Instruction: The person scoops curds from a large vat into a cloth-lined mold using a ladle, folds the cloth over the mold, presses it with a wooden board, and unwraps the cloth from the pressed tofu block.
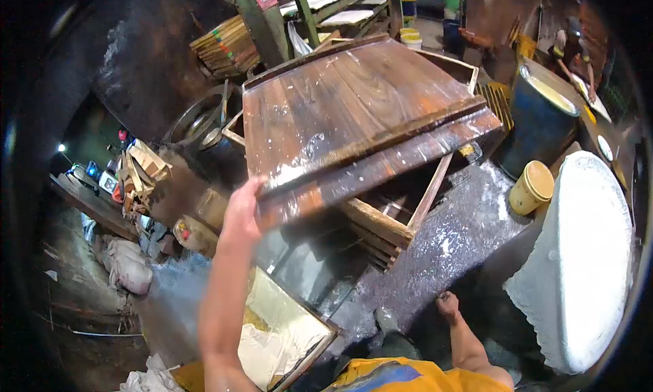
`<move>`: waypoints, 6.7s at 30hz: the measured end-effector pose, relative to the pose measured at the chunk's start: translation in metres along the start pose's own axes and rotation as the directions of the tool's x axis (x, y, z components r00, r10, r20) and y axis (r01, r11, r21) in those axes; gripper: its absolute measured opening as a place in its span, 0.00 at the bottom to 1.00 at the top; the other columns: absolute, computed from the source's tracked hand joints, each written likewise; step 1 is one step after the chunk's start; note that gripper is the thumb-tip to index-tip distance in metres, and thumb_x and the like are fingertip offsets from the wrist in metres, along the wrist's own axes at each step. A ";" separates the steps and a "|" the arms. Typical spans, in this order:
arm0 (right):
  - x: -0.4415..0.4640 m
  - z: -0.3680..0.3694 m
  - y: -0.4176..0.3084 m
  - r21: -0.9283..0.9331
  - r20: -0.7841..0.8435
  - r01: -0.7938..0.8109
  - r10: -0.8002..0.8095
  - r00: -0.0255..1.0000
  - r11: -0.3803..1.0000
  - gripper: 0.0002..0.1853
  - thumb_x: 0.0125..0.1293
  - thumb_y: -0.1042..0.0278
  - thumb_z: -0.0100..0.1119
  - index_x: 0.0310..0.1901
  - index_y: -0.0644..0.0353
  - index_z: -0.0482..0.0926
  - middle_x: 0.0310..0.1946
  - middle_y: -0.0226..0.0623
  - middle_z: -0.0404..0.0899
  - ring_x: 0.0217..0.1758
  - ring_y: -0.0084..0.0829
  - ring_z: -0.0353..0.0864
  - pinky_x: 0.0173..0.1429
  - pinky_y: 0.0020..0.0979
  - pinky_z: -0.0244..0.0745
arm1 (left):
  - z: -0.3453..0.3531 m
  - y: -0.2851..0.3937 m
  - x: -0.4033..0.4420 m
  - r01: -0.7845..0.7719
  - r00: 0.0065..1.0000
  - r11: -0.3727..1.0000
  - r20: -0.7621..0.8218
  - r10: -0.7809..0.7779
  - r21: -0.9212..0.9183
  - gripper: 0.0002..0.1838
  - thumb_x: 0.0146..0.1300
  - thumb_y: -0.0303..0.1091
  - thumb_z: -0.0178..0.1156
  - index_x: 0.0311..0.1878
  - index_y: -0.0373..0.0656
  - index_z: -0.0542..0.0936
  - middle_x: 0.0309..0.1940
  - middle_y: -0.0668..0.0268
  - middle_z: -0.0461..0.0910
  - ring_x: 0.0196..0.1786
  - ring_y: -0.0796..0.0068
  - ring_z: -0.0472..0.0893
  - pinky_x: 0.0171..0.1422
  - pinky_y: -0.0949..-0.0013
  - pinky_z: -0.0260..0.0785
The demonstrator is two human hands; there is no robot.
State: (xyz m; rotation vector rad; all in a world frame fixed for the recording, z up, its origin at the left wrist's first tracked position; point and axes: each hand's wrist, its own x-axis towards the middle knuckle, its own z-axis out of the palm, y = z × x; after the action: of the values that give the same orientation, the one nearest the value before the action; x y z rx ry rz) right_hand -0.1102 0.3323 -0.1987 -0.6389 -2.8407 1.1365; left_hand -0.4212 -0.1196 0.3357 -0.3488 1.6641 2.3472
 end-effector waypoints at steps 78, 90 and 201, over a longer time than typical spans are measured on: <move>-0.310 0.013 0.025 -0.580 0.814 0.613 0.406 0.415 0.536 0.11 0.53 0.62 0.55 0.32 0.57 0.84 0.35 0.42 0.82 0.40 0.40 0.83 0.44 0.41 0.79 | -0.450 -0.465 -0.300 0.408 0.889 0.196 -0.437 0.135 0.892 0.24 0.57 0.48 0.57 0.44 0.35 0.83 0.52 0.38 0.74 0.60 0.45 0.72 0.65 0.54 0.62; 0.224 -0.162 -0.078 0.530 -0.256 -0.044 0.210 0.944 0.847 0.17 0.63 0.54 0.53 0.27 0.60 0.76 0.20 0.25 0.71 0.18 0.26 0.68 0.22 0.32 0.62 | -0.224 -0.219 -0.069 0.005 0.784 0.574 -0.359 0.507 0.819 0.22 0.65 0.34 0.58 0.56 0.27 0.73 0.54 0.46 0.76 0.57 0.57 0.77 0.60 0.61 0.68; -0.084 0.182 -0.307 0.386 0.761 -0.491 0.030 0.648 0.781 0.11 0.59 0.61 0.56 0.36 0.61 0.75 0.33 0.34 0.74 0.38 0.29 0.75 0.48 0.34 0.74 | -0.493 -0.531 -0.473 -0.250 0.746 0.826 -0.645 -0.168 -0.505 0.11 0.56 0.27 0.56 0.43 0.38 0.77 0.42 0.61 0.80 0.48 0.64 0.80 0.56 0.57 0.71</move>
State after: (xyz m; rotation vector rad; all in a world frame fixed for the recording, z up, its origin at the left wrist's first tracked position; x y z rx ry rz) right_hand -0.1753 -0.0192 -0.1177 -0.6911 -2.6420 2.7047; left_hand 0.2262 -0.4426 -0.1377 -1.4422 1.0969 2.9249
